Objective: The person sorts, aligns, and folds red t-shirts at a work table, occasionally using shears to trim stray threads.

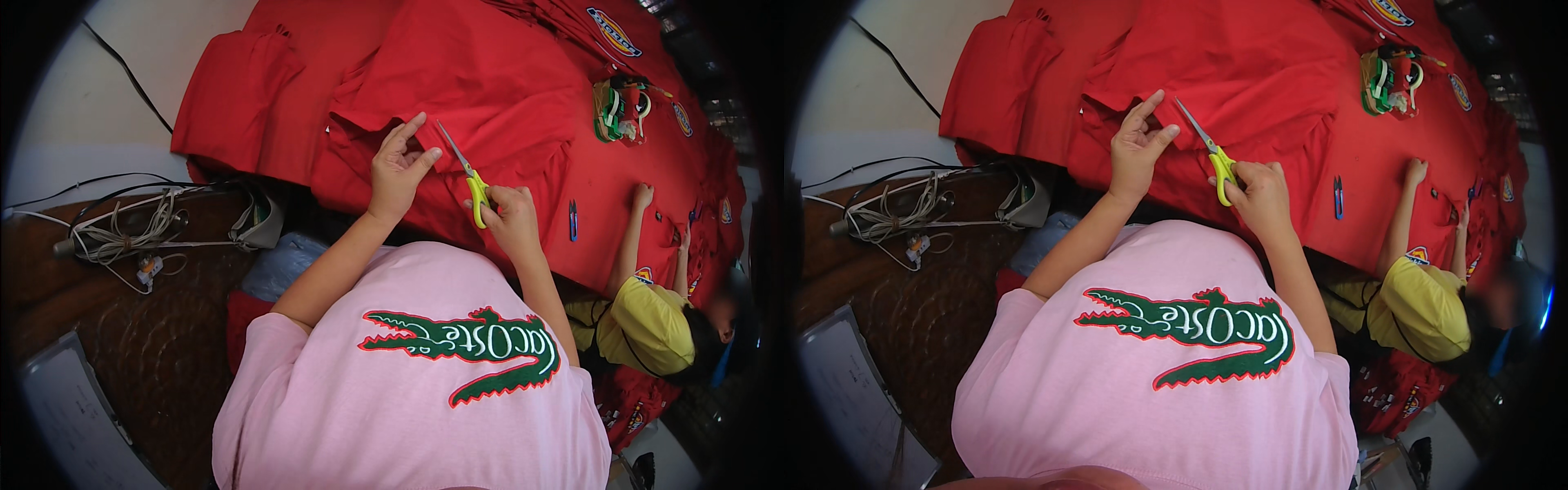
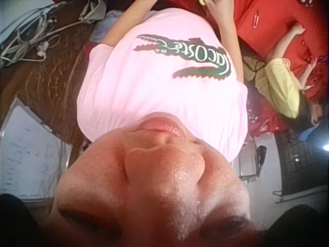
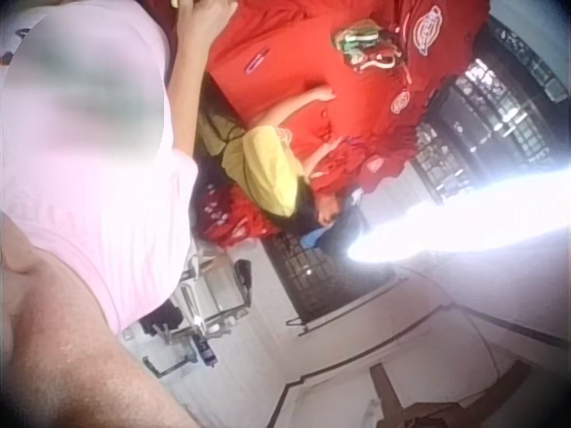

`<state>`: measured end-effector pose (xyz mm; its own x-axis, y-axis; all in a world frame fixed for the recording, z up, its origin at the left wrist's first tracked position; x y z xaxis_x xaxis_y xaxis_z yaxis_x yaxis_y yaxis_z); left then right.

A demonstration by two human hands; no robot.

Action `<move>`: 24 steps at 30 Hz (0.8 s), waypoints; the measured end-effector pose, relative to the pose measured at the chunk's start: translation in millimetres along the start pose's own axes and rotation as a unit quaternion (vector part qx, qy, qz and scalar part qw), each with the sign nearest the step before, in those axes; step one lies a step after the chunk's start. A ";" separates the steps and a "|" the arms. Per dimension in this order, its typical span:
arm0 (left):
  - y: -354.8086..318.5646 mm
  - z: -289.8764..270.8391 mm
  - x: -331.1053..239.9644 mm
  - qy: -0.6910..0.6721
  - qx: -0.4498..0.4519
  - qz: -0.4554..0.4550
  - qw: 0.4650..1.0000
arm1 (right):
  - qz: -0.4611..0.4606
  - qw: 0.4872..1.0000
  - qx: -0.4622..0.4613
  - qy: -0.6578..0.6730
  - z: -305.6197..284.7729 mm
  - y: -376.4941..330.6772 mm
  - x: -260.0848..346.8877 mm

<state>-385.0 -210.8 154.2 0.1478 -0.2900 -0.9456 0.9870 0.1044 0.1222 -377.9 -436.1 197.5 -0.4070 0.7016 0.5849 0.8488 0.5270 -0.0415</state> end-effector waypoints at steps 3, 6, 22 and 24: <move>-0.1 -14.5 9.7 0.005 0.014 -0.019 1.000 | -0.001 0.999 -0.040 0.019 3.4 -4.1 -5.7; -3.9 1.6 -5.7 -0.103 0.006 -0.012 0.995 | 0.000 0.997 -0.066 0.033 4.7 -6.9 -15.0; -5.8 -4.3 -25.1 -0.026 -0.039 0.037 0.998 | 0.005 1.000 0.001 0.015 5.3 2.1 17.7; -5.7 -13.5 -15.7 -0.003 -0.041 0.035 0.999 | -0.003 1.000 -0.001 0.006 5.7 5.2 18.5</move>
<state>-393.8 -193.9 164.2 0.2161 -0.2856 -0.9337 0.9658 0.2025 0.1616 -383.0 -417.7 203.5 -0.4078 0.6922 0.5954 0.8474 0.5298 -0.0355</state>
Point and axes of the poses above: each hand's wrist, its own y-axis towards the middle knuckle, its own z-axis out of the palm, x = y × z, the point moved 1 cm from there along y, towards the middle knuckle, and after that the axes turned 10 degrees about x, right-handed, at the moved point
